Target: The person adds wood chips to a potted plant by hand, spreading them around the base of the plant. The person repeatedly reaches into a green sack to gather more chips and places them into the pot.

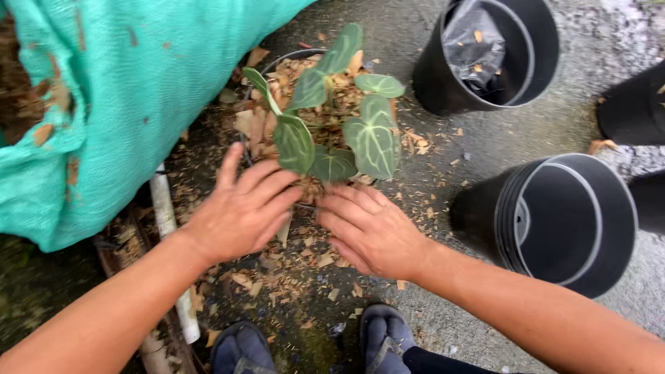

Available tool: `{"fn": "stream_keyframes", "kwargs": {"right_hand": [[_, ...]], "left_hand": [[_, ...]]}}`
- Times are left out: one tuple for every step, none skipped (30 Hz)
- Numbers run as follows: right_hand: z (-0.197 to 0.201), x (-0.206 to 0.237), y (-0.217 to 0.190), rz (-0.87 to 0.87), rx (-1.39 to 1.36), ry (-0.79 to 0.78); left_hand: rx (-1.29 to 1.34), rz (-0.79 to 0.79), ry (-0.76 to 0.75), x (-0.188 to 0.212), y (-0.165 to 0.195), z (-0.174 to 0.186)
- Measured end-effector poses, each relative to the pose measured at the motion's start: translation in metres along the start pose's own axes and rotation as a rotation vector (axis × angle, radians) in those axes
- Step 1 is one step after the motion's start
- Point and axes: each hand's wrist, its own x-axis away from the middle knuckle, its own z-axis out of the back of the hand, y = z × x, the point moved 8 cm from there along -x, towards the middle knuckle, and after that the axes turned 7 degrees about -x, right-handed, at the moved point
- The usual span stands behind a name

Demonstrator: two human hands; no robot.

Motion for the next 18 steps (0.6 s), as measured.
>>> {"fn": "stream_keyframes", "kwargs": {"right_hand": [[0.002,0.015,0.005,-0.002,-0.071,0.059],[0.002,0.029,0.012,-0.001,-0.146,0.118],[0.000,0.041,0.037,-0.181,-0.152,0.208],[-0.003,0.056,0.061,-0.362,-0.162,0.296],[-0.008,0.074,0.082,-0.544,-0.173,0.381],[-0.014,0.082,0.104,-0.628,-0.099,0.372],[-0.019,0.087,0.129,-0.715,-0.027,0.361],[-0.026,0.090,0.150,-0.797,-0.012,0.332],[-0.030,0.094,0.166,-0.885,0.004,0.303],[-0.036,0.092,0.174,-0.912,0.061,0.209],[-0.041,0.083,0.180,-0.924,0.115,0.118],[-0.047,0.073,0.180,-0.928,0.165,0.020],[-0.055,0.059,0.171,-0.862,0.223,-0.100],[-0.062,0.046,0.157,-0.792,0.283,-0.218],[-0.070,0.035,0.143,-0.724,0.346,-0.335],[-0.102,0.044,0.131,-0.791,0.215,-0.749],[-0.126,0.062,0.108,-0.818,0.069,-1.167],[-0.123,0.054,0.100,-0.819,0.002,-1.045]], "left_hand": [[0.002,0.000,0.051,0.006,-0.003,0.004],[0.048,0.080,0.074,0.012,-0.013,0.005],[0.090,0.162,0.095,0.020,-0.023,0.003],[0.134,0.247,0.111,0.029,-0.031,0.000],[0.154,0.360,0.045,0.040,-0.040,-0.011],[0.172,0.473,-0.021,0.052,-0.047,-0.022],[0.190,0.585,-0.091,0.063,-0.052,-0.033],[0.102,0.534,-0.264,0.068,-0.043,-0.050],[0.013,0.474,-0.435,0.073,-0.034,-0.065],[-0.083,0.416,-0.597,0.078,-0.027,-0.079],[-0.060,0.360,-0.641,0.076,-0.019,-0.086],[-0.034,0.312,-0.688,0.073,-0.010,-0.092],[-0.018,0.264,-0.773,0.073,-0.002,-0.097],[0.002,0.216,-0.855,0.072,0.006,-0.099],[0.011,0.158,-0.966,0.070,0.015,-0.105],[0.024,0.095,-1.075,0.068,0.026,-0.111],[0.066,0.018,-1.046,0.058,0.038,-0.109],[0.107,-0.060,-1.013,0.048,0.048,-0.108]]}}
